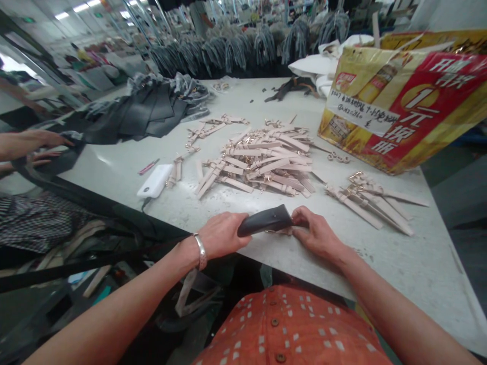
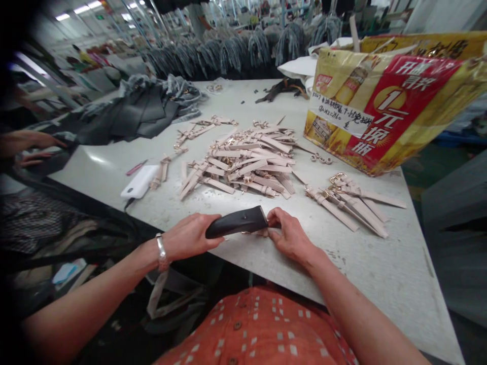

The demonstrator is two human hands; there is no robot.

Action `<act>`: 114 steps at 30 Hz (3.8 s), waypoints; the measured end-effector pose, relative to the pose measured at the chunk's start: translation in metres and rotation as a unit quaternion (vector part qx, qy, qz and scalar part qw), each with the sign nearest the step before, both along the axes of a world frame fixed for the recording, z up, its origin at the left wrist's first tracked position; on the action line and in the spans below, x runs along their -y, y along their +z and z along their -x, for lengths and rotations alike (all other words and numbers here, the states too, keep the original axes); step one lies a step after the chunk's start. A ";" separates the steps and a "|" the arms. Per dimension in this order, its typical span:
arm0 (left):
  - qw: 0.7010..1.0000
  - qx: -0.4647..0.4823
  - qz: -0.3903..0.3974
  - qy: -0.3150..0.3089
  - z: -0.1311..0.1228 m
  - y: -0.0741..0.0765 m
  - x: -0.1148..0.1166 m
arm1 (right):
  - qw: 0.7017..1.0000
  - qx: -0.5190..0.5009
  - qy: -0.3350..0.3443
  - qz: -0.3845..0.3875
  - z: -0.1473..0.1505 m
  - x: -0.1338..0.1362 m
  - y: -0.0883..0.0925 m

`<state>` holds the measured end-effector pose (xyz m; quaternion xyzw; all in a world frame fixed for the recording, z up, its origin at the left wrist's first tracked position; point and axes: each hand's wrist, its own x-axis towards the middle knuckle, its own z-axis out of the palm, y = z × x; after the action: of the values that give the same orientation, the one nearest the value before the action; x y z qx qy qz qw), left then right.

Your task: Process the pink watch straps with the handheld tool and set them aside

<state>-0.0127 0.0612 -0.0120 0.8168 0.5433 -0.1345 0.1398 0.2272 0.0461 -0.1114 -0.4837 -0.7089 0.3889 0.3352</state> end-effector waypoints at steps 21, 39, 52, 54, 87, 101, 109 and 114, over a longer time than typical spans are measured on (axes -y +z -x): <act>0.999 -0.035 -0.024 -0.010 -0.006 0.001 0.001 | 1.000 0.018 0.002 -0.008 0.001 0.002 0.005; 0.998 0.031 0.006 0.051 0.003 -0.005 0.009 | 0.993 0.101 -0.005 -0.056 0.002 0.003 0.001; 0.996 0.027 -0.007 0.084 0.036 0.008 0.032 | 0.990 0.128 0.003 -0.064 0.007 -0.003 0.005; 0.997 0.018 -0.005 0.072 0.035 0.008 0.035 | 0.987 0.146 0.005 -0.060 0.008 -0.005 0.006; 0.998 -0.054 -0.019 -0.039 -0.016 -0.002 0.006 | 0.978 0.183 0.023 -0.094 -0.007 -0.005 -0.003; 0.999 -0.048 -0.014 -0.004 0.022 -0.002 0.010 | 0.983 0.156 -0.019 -0.094 -0.004 -0.004 -0.006; 0.999 -0.034 -0.024 -0.022 -0.009 -0.011 0.010 | 0.987 0.139 -0.013 -0.082 -0.005 -0.006 -0.006; 0.998 0.006 -0.044 0.049 0.010 -0.009 0.005 | 0.984 0.158 -0.012 -0.083 -0.003 -0.004 -0.002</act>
<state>-0.0229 0.0566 -0.0213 0.7953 0.5872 -0.0984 0.1139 0.2301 0.0501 -0.1130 -0.5180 -0.7769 0.2428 0.2629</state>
